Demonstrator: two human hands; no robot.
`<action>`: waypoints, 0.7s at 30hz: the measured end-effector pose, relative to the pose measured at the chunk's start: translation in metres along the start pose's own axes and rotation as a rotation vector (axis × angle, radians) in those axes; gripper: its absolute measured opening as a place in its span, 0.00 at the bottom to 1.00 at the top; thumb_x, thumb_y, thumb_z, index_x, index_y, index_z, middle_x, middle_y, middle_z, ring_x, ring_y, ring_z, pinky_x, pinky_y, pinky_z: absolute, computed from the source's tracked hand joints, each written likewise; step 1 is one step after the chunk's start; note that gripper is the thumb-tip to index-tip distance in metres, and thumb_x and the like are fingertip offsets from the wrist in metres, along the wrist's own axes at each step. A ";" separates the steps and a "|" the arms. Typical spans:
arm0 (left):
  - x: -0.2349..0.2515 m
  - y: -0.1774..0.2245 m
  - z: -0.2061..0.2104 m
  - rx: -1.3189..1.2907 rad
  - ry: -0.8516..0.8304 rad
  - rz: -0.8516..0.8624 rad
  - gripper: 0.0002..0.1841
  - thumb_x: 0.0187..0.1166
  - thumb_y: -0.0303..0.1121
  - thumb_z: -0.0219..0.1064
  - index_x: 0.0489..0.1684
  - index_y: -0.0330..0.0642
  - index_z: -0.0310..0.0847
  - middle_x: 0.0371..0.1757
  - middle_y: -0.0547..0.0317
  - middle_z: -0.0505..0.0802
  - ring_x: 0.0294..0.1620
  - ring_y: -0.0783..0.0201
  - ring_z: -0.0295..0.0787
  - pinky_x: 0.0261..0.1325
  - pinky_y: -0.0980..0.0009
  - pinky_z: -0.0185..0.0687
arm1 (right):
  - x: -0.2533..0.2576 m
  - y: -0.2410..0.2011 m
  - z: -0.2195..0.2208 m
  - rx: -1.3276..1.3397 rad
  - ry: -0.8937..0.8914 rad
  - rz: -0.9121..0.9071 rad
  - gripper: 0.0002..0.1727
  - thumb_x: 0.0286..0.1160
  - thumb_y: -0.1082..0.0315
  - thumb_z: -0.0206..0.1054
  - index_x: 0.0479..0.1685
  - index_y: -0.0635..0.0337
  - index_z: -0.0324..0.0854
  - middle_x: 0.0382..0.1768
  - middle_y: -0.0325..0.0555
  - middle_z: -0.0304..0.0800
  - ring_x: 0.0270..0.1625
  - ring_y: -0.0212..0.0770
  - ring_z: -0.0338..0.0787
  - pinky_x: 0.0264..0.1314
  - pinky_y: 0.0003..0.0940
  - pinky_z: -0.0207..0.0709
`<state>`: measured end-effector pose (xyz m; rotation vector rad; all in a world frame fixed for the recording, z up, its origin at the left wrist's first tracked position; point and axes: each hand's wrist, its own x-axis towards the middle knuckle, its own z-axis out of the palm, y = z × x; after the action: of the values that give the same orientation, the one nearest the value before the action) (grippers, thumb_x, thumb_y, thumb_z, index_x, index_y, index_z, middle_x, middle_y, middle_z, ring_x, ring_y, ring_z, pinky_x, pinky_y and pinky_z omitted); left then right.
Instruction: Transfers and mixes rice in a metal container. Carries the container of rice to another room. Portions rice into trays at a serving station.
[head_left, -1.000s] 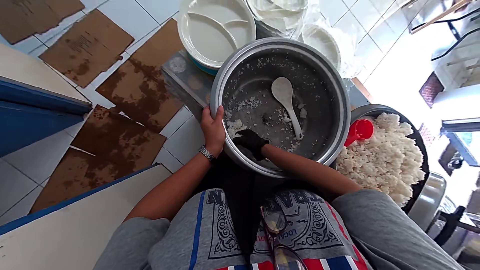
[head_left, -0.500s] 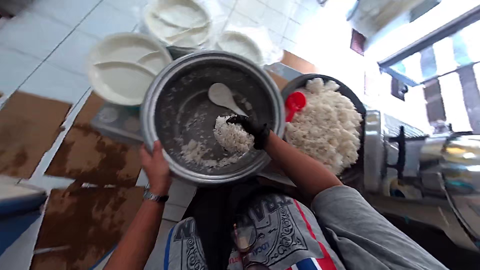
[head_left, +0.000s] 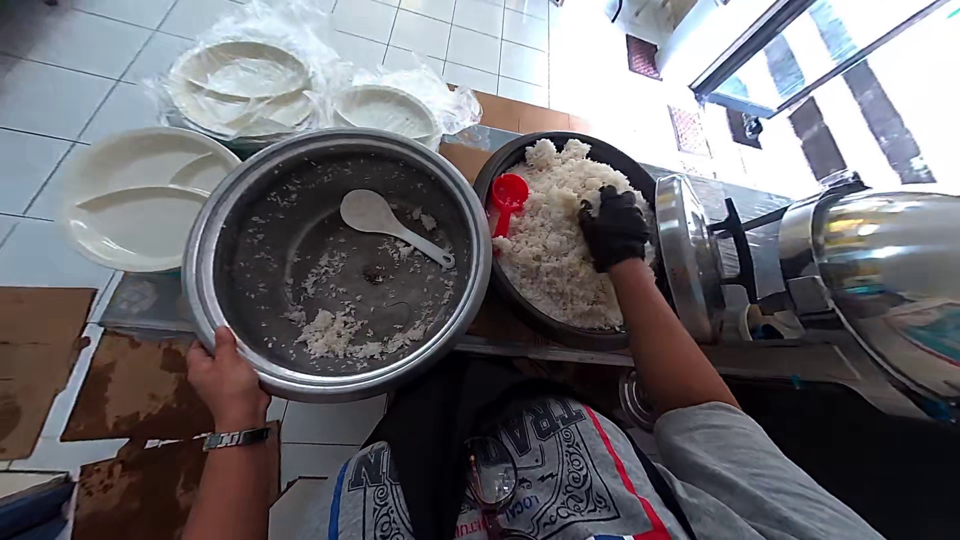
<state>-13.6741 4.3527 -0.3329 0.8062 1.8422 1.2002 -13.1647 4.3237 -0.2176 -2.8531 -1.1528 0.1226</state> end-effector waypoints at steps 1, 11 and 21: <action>0.000 0.000 0.000 -0.002 0.002 0.000 0.26 0.94 0.42 0.52 0.84 0.34 0.63 0.74 0.43 0.81 0.70 0.63 0.82 0.75 0.63 0.77 | 0.002 -0.006 0.009 -0.079 0.011 0.005 0.34 0.87 0.40 0.52 0.80 0.56 0.73 0.71 0.71 0.78 0.66 0.74 0.85 0.53 0.73 0.79; -0.004 -0.003 -0.002 -0.037 0.001 0.017 0.26 0.93 0.45 0.52 0.83 0.36 0.63 0.72 0.46 0.82 0.69 0.63 0.83 0.73 0.61 0.78 | 0.042 0.022 -0.023 0.367 -0.343 -0.179 0.34 0.94 0.50 0.49 0.93 0.58 0.55 0.89 0.63 0.61 0.90 0.62 0.62 0.87 0.67 0.56; -0.009 0.007 -0.007 -0.003 0.000 -0.039 0.30 0.92 0.49 0.53 0.84 0.36 0.62 0.73 0.39 0.82 0.69 0.55 0.83 0.74 0.53 0.78 | 0.007 -0.023 -0.074 0.412 -0.108 -0.277 0.17 0.85 0.65 0.62 0.66 0.63 0.82 0.60 0.64 0.87 0.57 0.57 0.88 0.60 0.62 0.79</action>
<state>-13.6749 4.3446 -0.3219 0.7650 1.8477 1.1776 -13.1684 4.3425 -0.1428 -2.3331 -1.3463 0.4465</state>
